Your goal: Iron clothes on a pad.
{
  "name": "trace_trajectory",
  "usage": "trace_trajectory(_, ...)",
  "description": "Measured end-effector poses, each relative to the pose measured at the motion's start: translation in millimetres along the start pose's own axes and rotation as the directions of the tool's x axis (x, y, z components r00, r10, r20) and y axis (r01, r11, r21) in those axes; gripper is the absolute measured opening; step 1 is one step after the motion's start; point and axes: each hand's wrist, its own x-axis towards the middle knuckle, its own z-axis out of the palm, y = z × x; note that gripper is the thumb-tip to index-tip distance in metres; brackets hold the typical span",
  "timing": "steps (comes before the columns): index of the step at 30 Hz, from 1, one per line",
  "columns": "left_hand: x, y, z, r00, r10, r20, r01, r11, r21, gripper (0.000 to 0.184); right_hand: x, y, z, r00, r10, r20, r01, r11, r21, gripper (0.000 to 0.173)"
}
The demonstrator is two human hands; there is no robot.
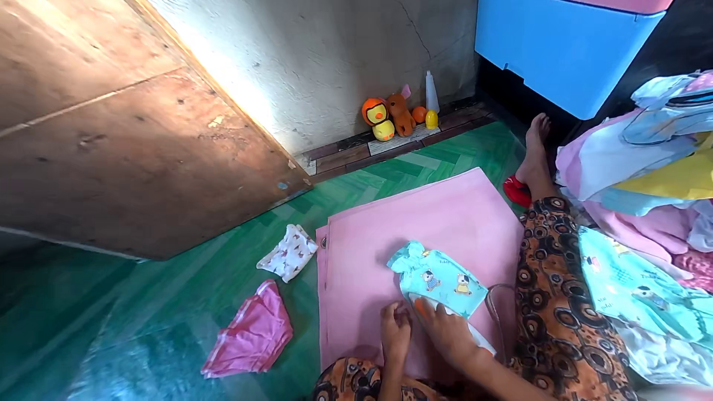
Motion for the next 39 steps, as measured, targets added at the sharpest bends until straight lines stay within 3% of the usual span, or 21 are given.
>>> trace_trajectory(11,-1.5,-0.6,-3.6,1.000,-0.022,0.005,0.022,1.000,-0.004,0.031,20.9,-22.6,-9.1,0.999,-0.037,0.006,0.037,0.999,0.027,0.063)
trace_trajectory(16,-2.3,-2.5,-2.2,1.000,0.002,-0.003,-0.002,1.000,0.005,0.030,2.9,-6.8,-12.3,0.999,0.017,-0.030,-0.014,0.995,0.098,0.059)
trace_trajectory(21,-2.0,-4.0,-0.4,1.000,0.018,-0.019,-0.018,1.000,0.002,0.029,-2.0,29.1,-8.1,0.985,0.143,-0.099,-0.130,0.983,0.129,0.069)
trace_trajectory(24,-0.7,-5.7,0.9,0.999,0.037,-0.023,-0.037,0.999,0.003,0.028,3.0,46.5,-21.5,0.967,0.214,-0.141,-0.194,0.970,0.146,0.061)
trace_trajectory(31,0.0,-2.6,-0.7,1.000,0.021,0.013,-0.021,1.000,0.013,0.029,34.3,61.1,-61.7,0.984,0.127,-0.128,-0.115,0.988,0.099,0.054)
trace_trajectory(39,-1.3,0.8,-4.3,1.000,-0.010,0.030,0.009,0.999,0.033,0.029,12.3,68.8,-51.3,0.976,0.182,-0.120,-0.172,0.981,0.086,0.054)
